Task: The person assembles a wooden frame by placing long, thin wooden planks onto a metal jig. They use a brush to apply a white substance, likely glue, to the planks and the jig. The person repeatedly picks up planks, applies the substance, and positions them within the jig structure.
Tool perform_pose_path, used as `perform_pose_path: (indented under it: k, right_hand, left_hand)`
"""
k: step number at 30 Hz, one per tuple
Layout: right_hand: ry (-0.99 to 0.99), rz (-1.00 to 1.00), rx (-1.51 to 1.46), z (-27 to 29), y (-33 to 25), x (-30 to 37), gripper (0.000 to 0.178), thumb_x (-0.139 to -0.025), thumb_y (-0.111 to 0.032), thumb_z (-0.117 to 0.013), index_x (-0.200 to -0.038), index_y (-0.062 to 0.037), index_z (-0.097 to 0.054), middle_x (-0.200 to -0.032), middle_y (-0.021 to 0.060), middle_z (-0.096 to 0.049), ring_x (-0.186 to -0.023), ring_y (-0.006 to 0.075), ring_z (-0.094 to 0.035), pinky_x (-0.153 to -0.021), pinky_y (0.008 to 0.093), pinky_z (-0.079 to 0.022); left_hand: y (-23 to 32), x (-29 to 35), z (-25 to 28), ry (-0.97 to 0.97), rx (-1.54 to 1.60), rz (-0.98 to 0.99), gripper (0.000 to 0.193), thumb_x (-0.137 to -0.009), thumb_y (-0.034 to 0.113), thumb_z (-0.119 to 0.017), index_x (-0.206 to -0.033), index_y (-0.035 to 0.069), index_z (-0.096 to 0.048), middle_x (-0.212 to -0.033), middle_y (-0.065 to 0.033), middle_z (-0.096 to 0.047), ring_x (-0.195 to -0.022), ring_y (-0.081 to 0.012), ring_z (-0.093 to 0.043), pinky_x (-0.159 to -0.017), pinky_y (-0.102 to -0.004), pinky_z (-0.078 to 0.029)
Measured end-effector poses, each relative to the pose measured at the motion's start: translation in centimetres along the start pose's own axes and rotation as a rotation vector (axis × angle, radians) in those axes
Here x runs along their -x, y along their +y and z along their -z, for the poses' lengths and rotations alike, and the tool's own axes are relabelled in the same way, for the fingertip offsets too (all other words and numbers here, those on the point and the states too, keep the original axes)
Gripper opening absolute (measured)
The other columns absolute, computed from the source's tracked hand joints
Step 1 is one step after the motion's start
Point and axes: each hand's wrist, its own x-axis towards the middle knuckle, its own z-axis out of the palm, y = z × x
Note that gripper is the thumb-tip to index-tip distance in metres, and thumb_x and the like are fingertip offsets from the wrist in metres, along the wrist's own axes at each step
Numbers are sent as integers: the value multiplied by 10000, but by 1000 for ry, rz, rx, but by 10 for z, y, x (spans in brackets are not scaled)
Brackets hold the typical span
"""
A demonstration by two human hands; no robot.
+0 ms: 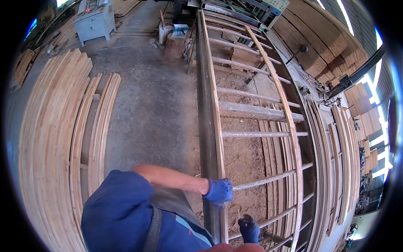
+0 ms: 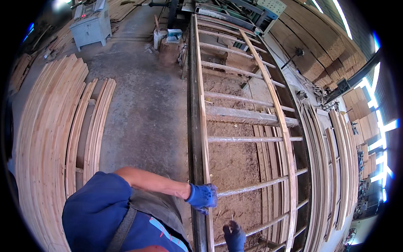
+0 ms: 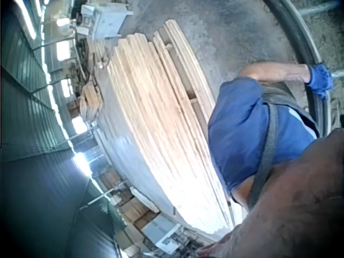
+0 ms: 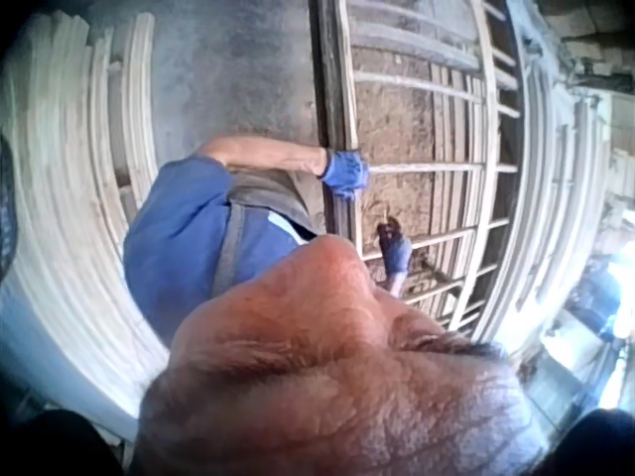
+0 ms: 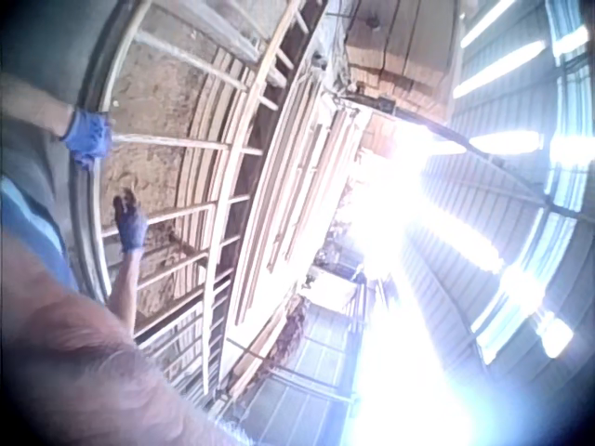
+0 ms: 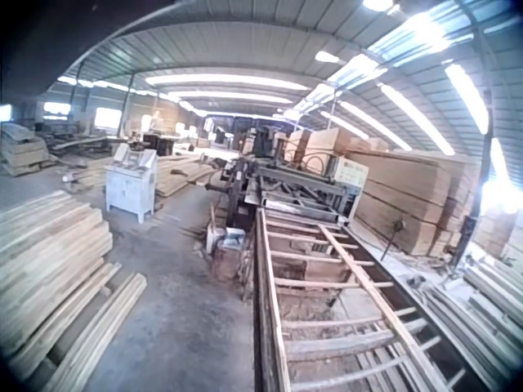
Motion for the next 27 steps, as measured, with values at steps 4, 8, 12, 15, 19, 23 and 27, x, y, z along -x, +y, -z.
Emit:
perform_pose_path:
  k: [4,8,12,15,19,23,27]
  right_hand:
    - [-71,102,-26,1,-51,-61,361,-841,-372,-678,-1088,-108,-687,-952,130,-718,-884,297,-689,-771,388,-536]
    - [-30,143,-126,-6,-131,-124,315,-814,-280,-724,-1084,-123,-691,-937,99,-724,-910,261,-696,-786,357,-542]
    - [110,407,-68,-14,-253,-223,247,-826,-216,-722,-1040,-95,-693,-932,109,-722,-868,263,-702,-769,363,-548]
    - [115,523,-110,-17,-342,-295,278,-844,-231,-704,-1083,-92,-681,-974,116,-717,-891,286,-692,-782,383,-544]
    - [38,641,-90,-22,-443,-383,256,-821,-197,-717,-1051,-87,-690,-995,132,-709,-907,311,-686,-796,384,-546]
    - [18,762,-101,-46,-516,-478,271,-831,-255,-717,-1051,-99,-689,-990,128,-706,-880,314,-681,-766,389,-547]
    - [-88,796,-175,-73,-595,-572,274,-835,-267,-715,-1054,-104,-688,-937,109,-708,-857,291,-685,-739,380,-549]
  left_hand:
    - [-29,59,44,269,100,131,354,-824,443,-661,-948,112,-661,-851,-98,-646,-758,-314,-615,-745,-429,-473]
    - [-89,173,86,278,87,390,332,-866,404,-653,-973,92,-691,-867,-113,-682,-731,-305,-646,-653,-409,-516]
    - [-153,283,126,217,151,657,348,-877,411,-614,-930,78,-700,-855,-158,-684,-773,-351,-656,-693,-442,-524]
    - [-199,326,175,216,184,779,379,-878,422,-610,-949,64,-711,-888,-182,-688,-803,-369,-658,-725,-448,-527]
    - [-270,368,223,262,138,803,384,-877,415,-619,-975,54,-707,-909,-194,-687,-819,-381,-658,-741,-440,-529]
    - [-356,399,281,300,114,809,348,-873,393,-628,-1002,78,-705,-939,-175,-690,-836,-375,-662,-750,-433,-529]
    - [-454,467,319,366,257,1066,254,-844,307,-678,-980,95,-716,-943,-140,-707,-827,-332,-676,-749,-394,-549]
